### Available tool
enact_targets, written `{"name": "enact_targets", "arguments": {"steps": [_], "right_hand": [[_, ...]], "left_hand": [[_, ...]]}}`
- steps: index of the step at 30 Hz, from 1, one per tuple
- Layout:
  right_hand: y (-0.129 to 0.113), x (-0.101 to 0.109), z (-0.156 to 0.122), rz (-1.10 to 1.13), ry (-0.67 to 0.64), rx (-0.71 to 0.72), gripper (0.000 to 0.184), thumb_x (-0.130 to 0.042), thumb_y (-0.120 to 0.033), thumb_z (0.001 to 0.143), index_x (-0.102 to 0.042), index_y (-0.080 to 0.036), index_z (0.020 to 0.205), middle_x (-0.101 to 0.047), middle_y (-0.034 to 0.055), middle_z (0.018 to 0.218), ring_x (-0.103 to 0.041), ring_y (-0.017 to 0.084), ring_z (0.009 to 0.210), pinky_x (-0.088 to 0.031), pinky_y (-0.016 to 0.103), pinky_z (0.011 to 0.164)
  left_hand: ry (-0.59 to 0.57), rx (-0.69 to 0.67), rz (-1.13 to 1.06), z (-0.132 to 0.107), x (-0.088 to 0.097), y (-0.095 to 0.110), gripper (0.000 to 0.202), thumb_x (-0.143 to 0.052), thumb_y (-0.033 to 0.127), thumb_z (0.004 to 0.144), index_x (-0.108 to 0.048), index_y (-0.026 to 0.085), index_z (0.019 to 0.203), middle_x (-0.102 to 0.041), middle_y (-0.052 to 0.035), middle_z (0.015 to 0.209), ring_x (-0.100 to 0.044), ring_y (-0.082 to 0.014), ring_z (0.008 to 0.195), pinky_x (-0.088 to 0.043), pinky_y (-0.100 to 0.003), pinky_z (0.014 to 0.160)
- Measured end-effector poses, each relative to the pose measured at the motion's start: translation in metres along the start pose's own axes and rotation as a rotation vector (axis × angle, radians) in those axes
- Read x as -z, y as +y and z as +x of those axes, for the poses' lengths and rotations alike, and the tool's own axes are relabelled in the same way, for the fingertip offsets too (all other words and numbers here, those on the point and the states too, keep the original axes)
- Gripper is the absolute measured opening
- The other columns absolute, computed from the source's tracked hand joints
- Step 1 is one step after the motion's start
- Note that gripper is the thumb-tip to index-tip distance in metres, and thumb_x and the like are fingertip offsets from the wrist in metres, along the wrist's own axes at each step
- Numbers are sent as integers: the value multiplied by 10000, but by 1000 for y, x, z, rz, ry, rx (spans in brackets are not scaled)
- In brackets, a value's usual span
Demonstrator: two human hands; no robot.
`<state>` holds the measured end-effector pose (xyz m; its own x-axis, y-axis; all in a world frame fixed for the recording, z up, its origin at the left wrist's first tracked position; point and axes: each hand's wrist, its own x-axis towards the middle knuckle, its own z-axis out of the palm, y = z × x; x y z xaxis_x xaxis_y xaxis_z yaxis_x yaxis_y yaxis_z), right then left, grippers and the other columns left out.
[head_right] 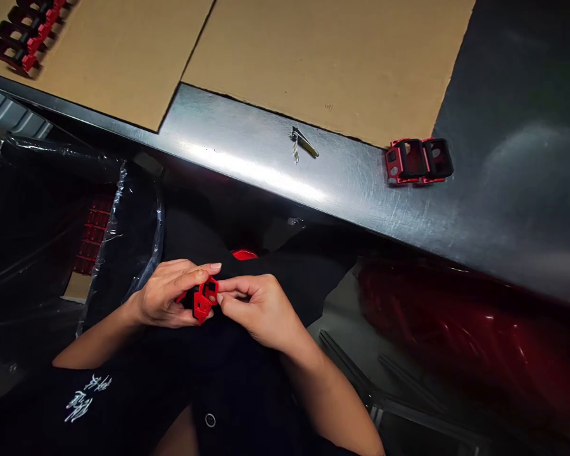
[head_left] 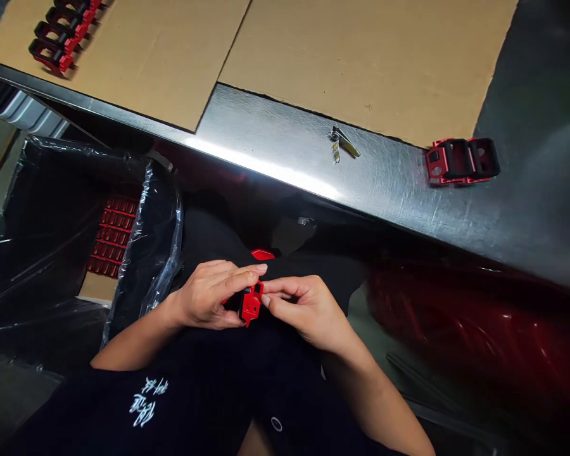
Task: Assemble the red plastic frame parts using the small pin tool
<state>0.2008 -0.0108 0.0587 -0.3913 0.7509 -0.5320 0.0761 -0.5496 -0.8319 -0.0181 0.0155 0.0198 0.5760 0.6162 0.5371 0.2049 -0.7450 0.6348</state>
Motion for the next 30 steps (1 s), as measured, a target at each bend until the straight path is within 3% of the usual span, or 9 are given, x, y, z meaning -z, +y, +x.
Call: {"name": "enact_targets", "arguments": {"steps": [2, 7, 10, 14, 16, 20, 24, 27, 30], "right_hand": [[1, 2, 0, 1, -12, 10, 284, -693, -360, 841, -853, -172, 982, -664, -2, 586, -457, 88, 490, -346, 218, 482], [1, -2, 0, 30, 36, 0, 254, -743, -347, 819, -850, -186, 983, -769, 44, 725, -643, 152, 615, -487, 252, 599], [1, -4, 0, -31, 62, 22, 235, -713, -332, 850, -855, -185, 965, -764, 35, 717, -561, 111, 551, -411, 230, 538], [2, 0, 0, -52, 9, 29, 266, -671, -330, 877, -855, -177, 993, -646, -11, 574, -397, 75, 483, -306, 220, 478], [3, 2, -1, -65, 7, 36, 272, -662, -325, 875, -854, -177, 996, -634, -11, 568, -395, 81, 488, -305, 222, 478], [4, 4, 0, -57, -3, 62, 274, -643, -310, 884, -845, -173, 1010, -724, 21, 654, -522, 109, 518, -389, 228, 506], [3, -3, 0, -42, 41, 73, 205, -730, -301, 837, -825, -181, 974, -804, 43, 805, -716, 177, 693, -532, 259, 669], [3, -9, 0, -162, 152, 101, 159, -734, -331, 860, -807, -190, 850, -797, 29, 764, -706, 166, 652, -513, 248, 634], [4, -6, -2, -277, 141, 157, 230, -636, -327, 949, -806, -208, 850, -774, 6, 708, -663, 140, 582, -471, 240, 578]], "left_hand": [[-1, 1, -4, 0, 0, 0, 753, -729, 373, 891, -402, 156, 1534, -762, -216, 1205, -752, -184, 730, -598, -295, 620], [-18, -14, 13, 2, 1, 0, 726, -725, 357, 895, -423, 125, 1513, -766, -229, 1186, -758, -191, 726, -598, -306, 609], [-23, -13, 23, 2, 2, 0, 716, -726, 353, 892, -428, 130, 1505, -767, -222, 1188, -760, -185, 731, -599, -301, 611], [-19, -3, 16, 2, 3, 0, 712, -722, 349, 891, -422, 146, 1504, -769, -214, 1189, -751, -172, 705, -596, -291, 596], [-19, -2, 2, 2, 3, 0, 719, -723, 365, 890, -419, 152, 1506, -768, -211, 1193, -754, -174, 713, -599, -292, 596], [5, -1, 2, 0, 3, -1, 740, -748, 367, 873, -437, 128, 1501, -767, -224, 1183, -765, -194, 760, -602, -304, 610], [11, 10, 20, -3, 1, -2, 751, -741, 374, 880, -419, 149, 1521, -766, -213, 1195, -763, -188, 773, -598, -298, 616], [4, 9, 25, -4, -1, -2, 766, -743, 376, 878, -406, 157, 1530, -764, -211, 1206, -767, -191, 795, -602, -299, 627], [10, 15, 21, -6, -1, -2, 791, -776, 383, 847, -431, 138, 1515, -763, -220, 1200, -760, -195, 782, -599, -304, 621]]}}
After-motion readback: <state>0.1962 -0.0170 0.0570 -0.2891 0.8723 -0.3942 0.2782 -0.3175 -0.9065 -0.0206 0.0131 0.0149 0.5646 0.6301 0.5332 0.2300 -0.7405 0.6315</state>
